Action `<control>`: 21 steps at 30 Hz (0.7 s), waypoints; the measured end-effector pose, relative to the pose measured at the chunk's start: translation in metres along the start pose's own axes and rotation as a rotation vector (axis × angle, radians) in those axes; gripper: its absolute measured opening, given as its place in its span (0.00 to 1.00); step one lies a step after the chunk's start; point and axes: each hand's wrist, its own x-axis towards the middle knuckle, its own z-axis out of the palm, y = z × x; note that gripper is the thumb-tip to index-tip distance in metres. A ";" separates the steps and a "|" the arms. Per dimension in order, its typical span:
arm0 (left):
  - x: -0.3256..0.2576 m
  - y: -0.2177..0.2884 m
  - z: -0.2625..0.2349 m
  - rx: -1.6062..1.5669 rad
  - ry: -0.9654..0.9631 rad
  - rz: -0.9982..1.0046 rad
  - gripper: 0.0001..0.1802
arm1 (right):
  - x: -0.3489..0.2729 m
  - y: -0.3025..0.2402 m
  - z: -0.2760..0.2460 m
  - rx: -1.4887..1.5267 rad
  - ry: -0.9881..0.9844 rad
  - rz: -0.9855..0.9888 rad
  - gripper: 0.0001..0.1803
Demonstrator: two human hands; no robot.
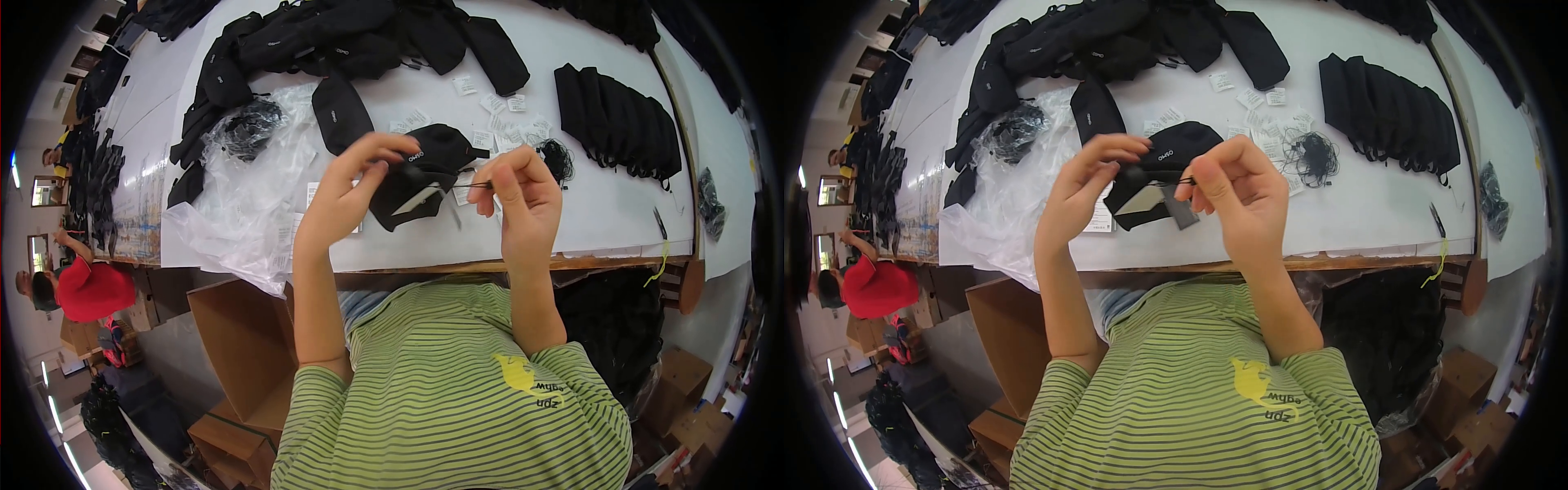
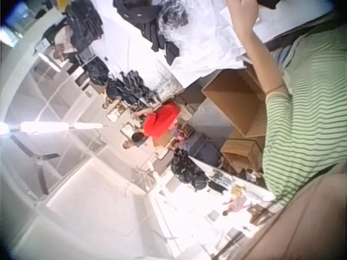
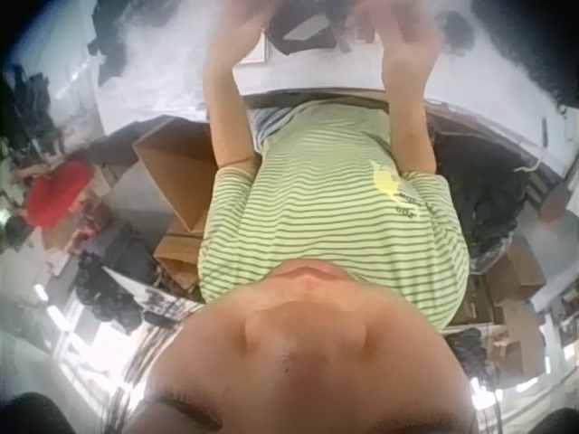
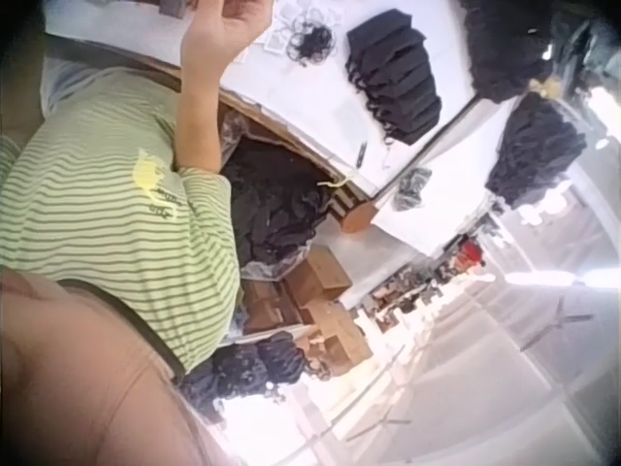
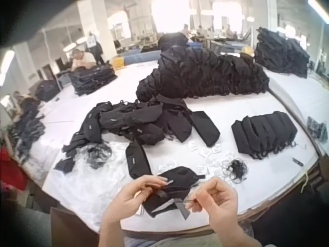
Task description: The recorder is assembling and packing small black pouches with instructional inserts.
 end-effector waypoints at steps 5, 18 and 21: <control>-0.011 -0.007 0.033 -0.091 -0.486 -0.071 0.22 | 0.001 0.002 -0.012 0.092 0.119 0.043 0.13; -0.023 -0.036 0.045 0.378 -0.214 0.260 0.13 | 0.007 0.006 -0.057 0.260 0.268 0.084 0.11; -0.031 -0.040 0.052 0.349 -0.174 0.229 0.13 | 0.008 0.006 -0.072 0.351 0.249 0.069 0.11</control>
